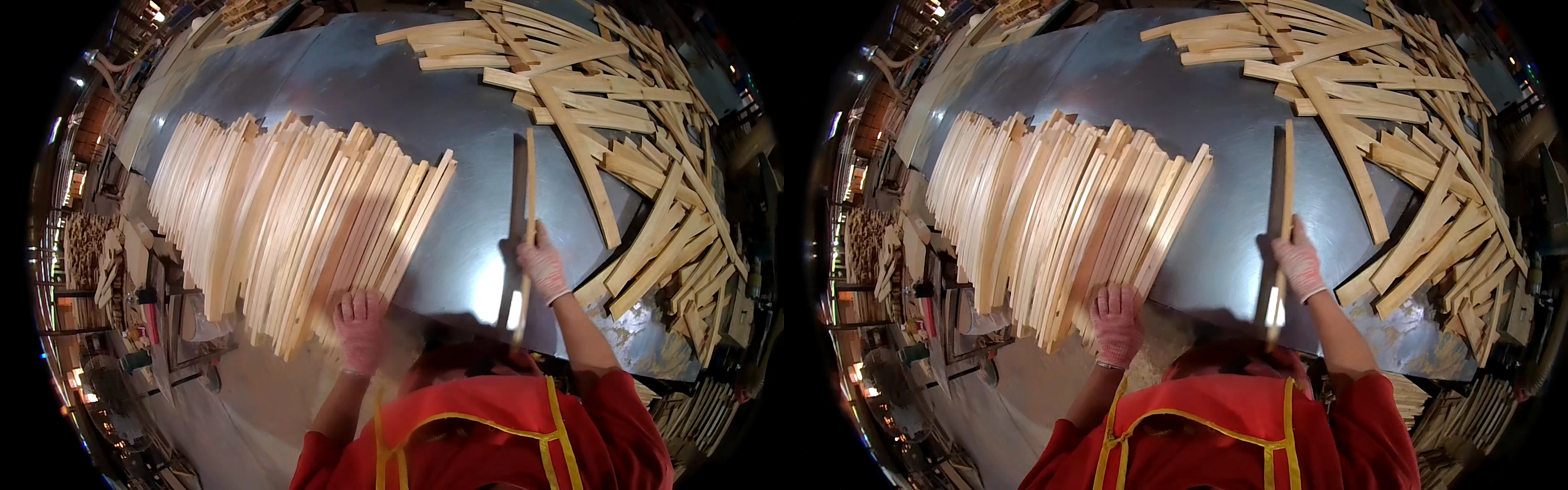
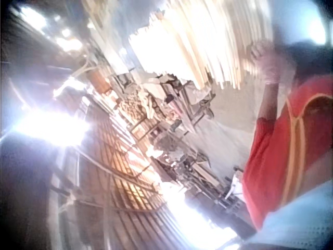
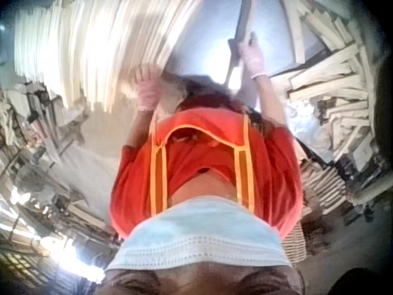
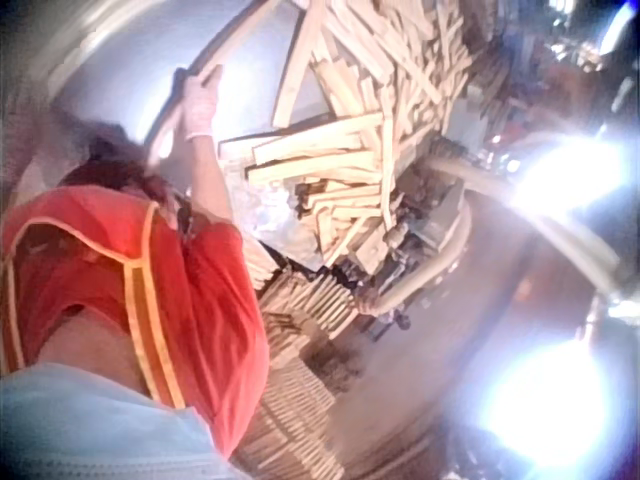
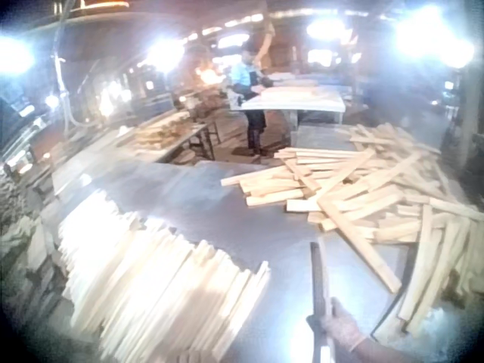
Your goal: The person stacks thin wooden planks on a metal table in a workshop. They pick up planks from a pile and arrange them into a neat stack, occasionally adjusting the alignment of the wood pieces.
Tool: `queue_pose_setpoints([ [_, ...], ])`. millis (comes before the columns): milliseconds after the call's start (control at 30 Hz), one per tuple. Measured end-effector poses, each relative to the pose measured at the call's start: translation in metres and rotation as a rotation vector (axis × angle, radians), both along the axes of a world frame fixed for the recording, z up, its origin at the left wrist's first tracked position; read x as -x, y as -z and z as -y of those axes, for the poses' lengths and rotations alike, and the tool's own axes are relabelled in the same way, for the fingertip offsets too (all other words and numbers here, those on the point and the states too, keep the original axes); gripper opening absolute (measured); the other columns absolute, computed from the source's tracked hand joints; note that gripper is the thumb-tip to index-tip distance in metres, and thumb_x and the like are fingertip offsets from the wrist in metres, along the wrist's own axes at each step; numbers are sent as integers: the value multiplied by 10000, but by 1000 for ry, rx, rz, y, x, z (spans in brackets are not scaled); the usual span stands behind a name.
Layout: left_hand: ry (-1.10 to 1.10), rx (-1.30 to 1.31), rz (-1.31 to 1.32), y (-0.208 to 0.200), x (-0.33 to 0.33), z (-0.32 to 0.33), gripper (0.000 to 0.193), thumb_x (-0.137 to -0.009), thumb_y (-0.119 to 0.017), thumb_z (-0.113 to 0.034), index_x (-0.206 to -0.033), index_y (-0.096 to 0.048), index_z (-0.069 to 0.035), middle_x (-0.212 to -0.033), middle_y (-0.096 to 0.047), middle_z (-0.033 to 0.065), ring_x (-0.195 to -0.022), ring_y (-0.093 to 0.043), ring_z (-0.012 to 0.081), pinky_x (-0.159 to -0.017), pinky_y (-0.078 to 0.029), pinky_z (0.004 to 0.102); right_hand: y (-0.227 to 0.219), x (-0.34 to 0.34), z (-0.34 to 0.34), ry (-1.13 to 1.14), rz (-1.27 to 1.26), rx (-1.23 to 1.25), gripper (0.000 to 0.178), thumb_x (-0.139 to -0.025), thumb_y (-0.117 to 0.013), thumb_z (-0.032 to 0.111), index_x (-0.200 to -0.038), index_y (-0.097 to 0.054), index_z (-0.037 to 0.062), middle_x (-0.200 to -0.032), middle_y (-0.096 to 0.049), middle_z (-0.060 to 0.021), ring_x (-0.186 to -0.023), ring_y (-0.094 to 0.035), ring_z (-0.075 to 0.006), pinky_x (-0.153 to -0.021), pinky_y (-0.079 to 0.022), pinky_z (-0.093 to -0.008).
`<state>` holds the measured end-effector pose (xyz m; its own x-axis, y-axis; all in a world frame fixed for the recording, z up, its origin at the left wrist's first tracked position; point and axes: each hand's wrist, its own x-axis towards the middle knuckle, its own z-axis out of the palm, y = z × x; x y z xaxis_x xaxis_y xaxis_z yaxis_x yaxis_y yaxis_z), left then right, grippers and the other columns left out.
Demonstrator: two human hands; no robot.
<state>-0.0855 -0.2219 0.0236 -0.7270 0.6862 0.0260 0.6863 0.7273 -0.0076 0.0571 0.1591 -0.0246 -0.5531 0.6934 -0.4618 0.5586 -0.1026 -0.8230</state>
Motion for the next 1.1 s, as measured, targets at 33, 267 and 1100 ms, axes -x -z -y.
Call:
queue_pose_setpoints([
  [33, -22, 8, 30, 2, 0, 9, 652, -891, -722, -266, -1491, -519, -116, -1484, -525, 142, -1404, -491, 389, -1138, -403, 581, -39, 23, 33, -134, 196, -56, 845, -970, -661, 313, -1681, -315, 16, -1237, -744, -237, -1109, -733, -305, -964, -568, -384],
  [267, 52, -75, 139, 4, 0, 6, 779, -849, -808, -422, -1500, -511, -115, -1492, -522, 151, -1412, -482, 393, -1160, -382, 584, -19, 82, 159, -601, 117, -31, 663, -969, -668, 410, -1441, -519, -31, -1253, -698, -309, -1220, -667, -453, -1070, -501, -477],
  [1100, 232, 40, 631, -21, -70, -195, 823, -831, -835, -388, -1495, -477, -61, -1405, -547, 156, -1241, -613, 401, -970, -537, 535, -36, -135, -149, 168, 663, -1247, 704, -827, -805, 410, -1379, -589, 30, -1266, -637, -230, -1156, -628, -435, -1031, -526, -506],
])
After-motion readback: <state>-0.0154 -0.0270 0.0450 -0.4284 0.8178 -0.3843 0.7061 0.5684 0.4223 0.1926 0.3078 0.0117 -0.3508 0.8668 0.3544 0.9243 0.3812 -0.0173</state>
